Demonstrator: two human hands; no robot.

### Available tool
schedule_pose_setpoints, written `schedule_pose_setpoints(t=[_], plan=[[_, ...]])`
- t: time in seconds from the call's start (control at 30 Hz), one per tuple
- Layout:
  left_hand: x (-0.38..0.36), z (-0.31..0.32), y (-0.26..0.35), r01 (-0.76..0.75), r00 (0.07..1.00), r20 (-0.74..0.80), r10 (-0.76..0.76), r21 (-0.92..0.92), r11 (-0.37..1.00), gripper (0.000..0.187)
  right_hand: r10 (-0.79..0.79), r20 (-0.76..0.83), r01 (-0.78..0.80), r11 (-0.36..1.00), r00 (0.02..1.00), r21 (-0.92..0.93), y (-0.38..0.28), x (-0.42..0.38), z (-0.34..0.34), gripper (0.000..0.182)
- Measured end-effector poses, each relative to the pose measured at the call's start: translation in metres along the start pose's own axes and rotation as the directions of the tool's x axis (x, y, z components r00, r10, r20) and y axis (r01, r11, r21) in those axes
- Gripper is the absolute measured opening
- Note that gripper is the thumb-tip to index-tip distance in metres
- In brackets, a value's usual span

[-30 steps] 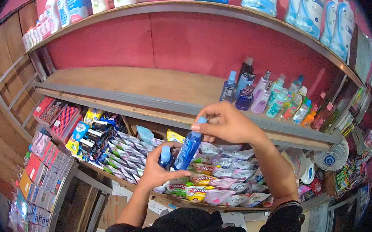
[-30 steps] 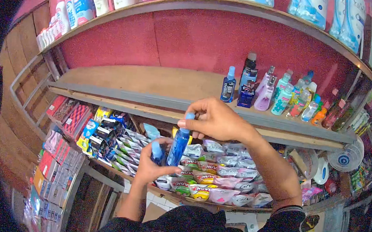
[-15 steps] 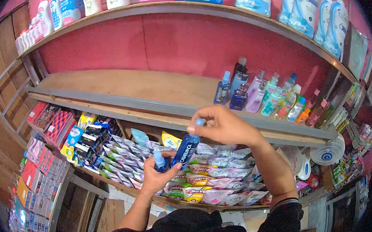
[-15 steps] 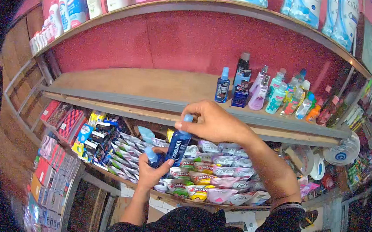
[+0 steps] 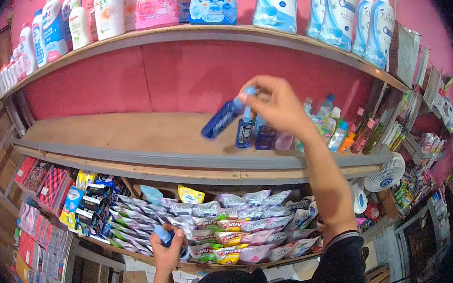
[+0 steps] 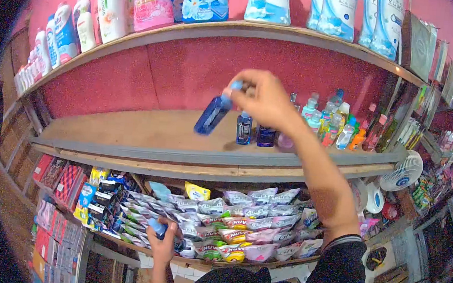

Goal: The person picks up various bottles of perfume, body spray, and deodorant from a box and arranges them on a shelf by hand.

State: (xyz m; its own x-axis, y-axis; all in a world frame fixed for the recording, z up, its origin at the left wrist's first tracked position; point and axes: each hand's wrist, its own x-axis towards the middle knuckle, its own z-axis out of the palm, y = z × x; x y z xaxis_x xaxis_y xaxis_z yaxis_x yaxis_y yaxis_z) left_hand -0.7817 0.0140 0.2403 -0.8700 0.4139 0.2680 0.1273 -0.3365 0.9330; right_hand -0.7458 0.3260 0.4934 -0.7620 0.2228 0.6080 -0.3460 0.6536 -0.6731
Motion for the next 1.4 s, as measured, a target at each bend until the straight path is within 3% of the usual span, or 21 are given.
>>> schedule_pose_setpoints(t=[0.07, 0.13, 0.2, 0.23, 0.37, 0.5, 0.8, 1.0, 1.1, 1.4], plan=[[0.0, -0.006, -0.005, -0.012, 1.0, 0.001, 0.012, -0.028, 1.0, 0.015, 0.004, -0.082, -0.027, 0.959, 0.997, -0.282, 0.013, 0.026, -0.014, 0.023], [0.0, -0.011, -0.009, -0.022, 1.0, -0.003, 0.022, -0.104, 0.994, 0.022, -0.061, -0.131, -0.024, 0.825, 0.99, -0.564, 0.016, 0.044, -0.02, 0.025], [0.002, -0.015, -0.015, -0.033, 0.999, -0.014, 0.03, -0.227, 0.973, 0.031, 0.003, -0.126, -0.085, 0.756, 0.992, -0.649, 0.033, 0.062, -0.022, 0.031], [0.003, -0.019, -0.018, -0.036, 0.999, 0.005, 0.038, -0.189, 0.981, 0.044, 0.027, -0.125, -0.106, 0.721, 0.992, -0.684, 0.048, 0.071, -0.023, 0.031], [0.004, -0.021, -0.022, -0.054, 0.998, -0.042, 0.042, -0.329, 0.943, 0.052, 0.197, -0.076, -0.176, 0.564, 0.978, -0.807, 0.082, 0.093, -0.016, 0.037], [0.005, -0.025, -0.023, -0.038, 0.999, -0.03, 0.028, -0.379, 0.925, 0.055, 0.273, 0.013, -0.106, 0.417, 0.962, -0.903, 0.107, 0.101, -0.007, 0.044], [0.007, -0.029, -0.024, -0.013, 0.999, -0.048, -0.007, -0.401, 0.916, 0.054, 0.425, 0.006, -0.165, 0.365, 0.905, -0.916, 0.121, 0.103, 0.002, 0.045], [0.007, -0.032, -0.023, -0.019, 1.0, -0.006, 0.018, -0.371, 0.929, 0.053, 0.447, -0.035, -0.184, 0.294, 0.894, -0.938, 0.137, 0.104, 0.004, 0.045], [0.008, -0.031, -0.023, -0.014, 1.0, -0.011, 0.01, -0.385, 0.923, 0.053, 0.452, 0.023, -0.131, 0.306, 0.892, -0.943, 0.126, 0.102, 0.002, 0.048], [0.006, -0.031, -0.024, -0.016, 1.0, -0.027, 0.006, -0.392, 0.92, 0.053, 0.498, -0.057, -0.215, 0.266, 0.866, -0.94, 0.128, 0.103, 0.001, 0.055]])
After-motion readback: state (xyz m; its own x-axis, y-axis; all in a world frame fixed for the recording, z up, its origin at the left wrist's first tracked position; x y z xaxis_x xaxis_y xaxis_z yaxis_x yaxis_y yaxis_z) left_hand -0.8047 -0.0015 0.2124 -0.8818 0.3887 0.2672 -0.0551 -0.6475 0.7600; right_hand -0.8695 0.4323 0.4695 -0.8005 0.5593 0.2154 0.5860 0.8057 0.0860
